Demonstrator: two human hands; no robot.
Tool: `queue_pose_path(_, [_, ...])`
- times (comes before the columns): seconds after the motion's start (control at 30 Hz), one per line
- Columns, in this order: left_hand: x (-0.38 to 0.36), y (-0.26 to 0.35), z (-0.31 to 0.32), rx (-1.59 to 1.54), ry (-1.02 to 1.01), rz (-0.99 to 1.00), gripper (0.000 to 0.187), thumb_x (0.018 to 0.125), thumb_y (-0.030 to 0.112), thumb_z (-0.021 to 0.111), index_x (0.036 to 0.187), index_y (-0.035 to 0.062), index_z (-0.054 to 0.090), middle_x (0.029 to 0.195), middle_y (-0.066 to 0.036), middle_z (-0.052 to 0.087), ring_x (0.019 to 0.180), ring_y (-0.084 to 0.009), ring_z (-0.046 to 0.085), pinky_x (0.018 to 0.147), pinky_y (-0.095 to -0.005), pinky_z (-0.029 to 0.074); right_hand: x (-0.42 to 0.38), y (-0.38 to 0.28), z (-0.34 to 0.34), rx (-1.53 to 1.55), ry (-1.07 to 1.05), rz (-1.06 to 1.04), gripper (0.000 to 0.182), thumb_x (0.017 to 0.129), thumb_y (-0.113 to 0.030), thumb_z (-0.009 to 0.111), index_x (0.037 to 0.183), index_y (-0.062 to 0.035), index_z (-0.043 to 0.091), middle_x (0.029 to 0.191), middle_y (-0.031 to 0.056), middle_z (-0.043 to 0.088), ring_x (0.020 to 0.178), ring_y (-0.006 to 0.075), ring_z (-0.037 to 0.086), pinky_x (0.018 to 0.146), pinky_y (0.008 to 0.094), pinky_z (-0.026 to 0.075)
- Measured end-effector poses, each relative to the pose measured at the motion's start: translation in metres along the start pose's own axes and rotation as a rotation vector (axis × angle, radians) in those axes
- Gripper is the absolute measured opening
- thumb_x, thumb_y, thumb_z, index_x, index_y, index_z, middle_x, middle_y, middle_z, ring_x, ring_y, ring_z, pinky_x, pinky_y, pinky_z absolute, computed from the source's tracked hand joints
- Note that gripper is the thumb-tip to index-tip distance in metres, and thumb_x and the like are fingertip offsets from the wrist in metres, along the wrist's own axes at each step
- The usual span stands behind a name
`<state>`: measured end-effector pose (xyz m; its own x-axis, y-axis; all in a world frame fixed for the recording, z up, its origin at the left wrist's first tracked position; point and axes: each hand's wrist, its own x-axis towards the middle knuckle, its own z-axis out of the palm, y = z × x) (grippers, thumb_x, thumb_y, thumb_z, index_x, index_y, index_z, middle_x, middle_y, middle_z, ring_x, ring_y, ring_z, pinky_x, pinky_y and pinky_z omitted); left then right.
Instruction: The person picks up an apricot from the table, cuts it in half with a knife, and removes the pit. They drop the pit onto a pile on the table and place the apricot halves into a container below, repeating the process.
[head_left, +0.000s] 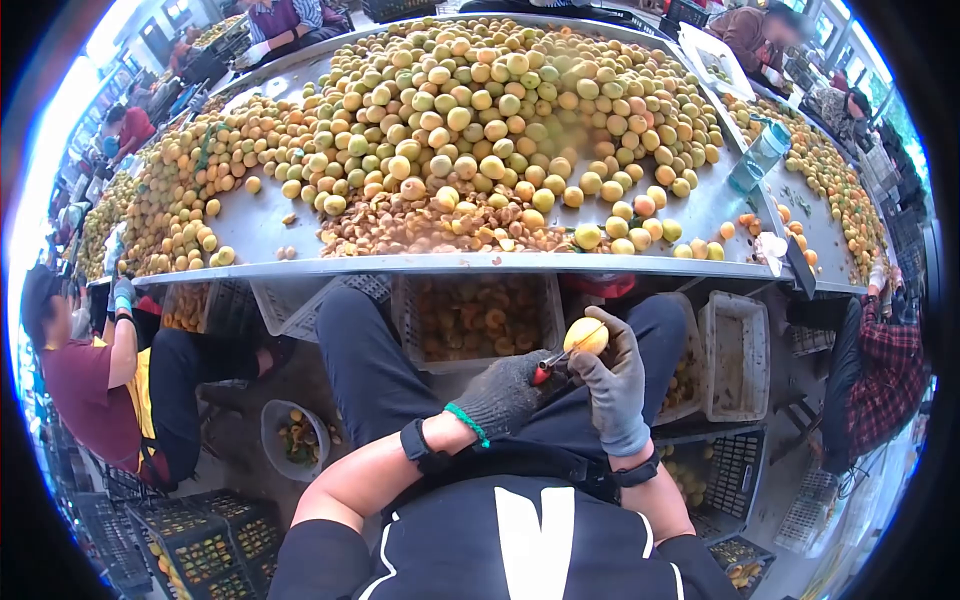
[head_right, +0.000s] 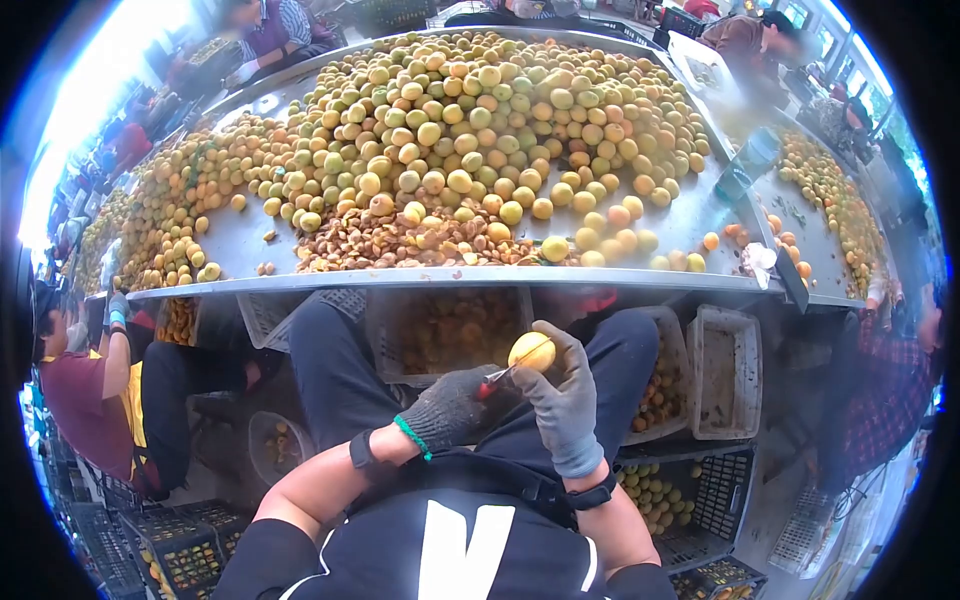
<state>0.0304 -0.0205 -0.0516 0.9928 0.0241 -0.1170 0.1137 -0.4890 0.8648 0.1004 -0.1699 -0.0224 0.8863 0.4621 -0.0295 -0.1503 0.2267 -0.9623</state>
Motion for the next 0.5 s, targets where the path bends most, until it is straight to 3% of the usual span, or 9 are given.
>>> queue_pose_path(0.1, [-0.006,-0.006,0.007,-0.075,0.092,0.068,0.022,0.087,0.021,0.063,0.104,0.0074,0.061,0.092,-0.018,0.066,0.086,-0.0403,0.064,0.071,-0.0435,0.05,-0.001,0.0,-0.007,0.179,-0.088,0.157,0.054,0.086,-0.016,0.073,0.132,-0.0039,0.047,0.102,0.0031,0.06,0.086,0.0079,0.059,0.071,0.0187,0.048])
queue_pose_path(0.17, [-0.003,-0.002,0.0,0.069,0.095,0.083,0.02,0.087,0.023,0.064,0.1,0.0076,0.061,0.087,-0.017,0.065,0.082,-0.0397,0.064,0.068,-0.0439,0.05,0.003,-0.001,-0.007,0.468,-0.175,0.293,0.053,0.086,-0.016,0.073,0.132,-0.0037,0.048,0.098,0.0028,0.061,0.08,0.0072,0.059,0.066,0.0169,0.046])
queue_pose_path(0.3, [0.001,-0.009,-0.006,0.133,0.11,0.168,0.02,0.086,0.024,0.064,0.097,0.0076,0.059,0.081,-0.016,0.063,0.077,-0.038,0.064,0.064,-0.0436,0.05,0.004,0.001,0.002,0.445,-0.104,0.327,0.053,0.087,-0.021,0.072,0.131,-0.0038,0.048,0.098,0.0026,0.061,0.073,0.0064,0.056,0.063,0.0173,0.045])
queue_pose_path(0.4, [-0.001,-0.017,0.002,0.148,0.095,0.165,0.02,0.085,0.024,0.064,0.095,0.0078,0.058,0.076,-0.016,0.061,0.073,-0.0367,0.063,0.062,-0.0425,0.05,0.002,0.006,0.0,0.181,-0.037,0.224,0.05,0.089,-0.02,0.069,0.131,-0.0037,0.049,0.098,0.0029,0.061,0.069,0.0067,0.054,0.061,0.0187,0.044])
queue_pose_path(0.5, [0.001,-0.024,0.008,0.12,0.177,0.251,0.019,0.084,0.024,0.064,0.092,0.0076,0.059,0.076,-0.016,0.062,0.071,-0.0358,0.064,0.061,-0.0415,0.05,0.001,0.009,-0.009,0.62,-0.193,0.433,0.042,0.09,-0.013,0.067,0.128,-0.0026,0.052,0.096,0.0029,0.062,0.071,0.0075,0.055,0.06,0.0186,0.043])
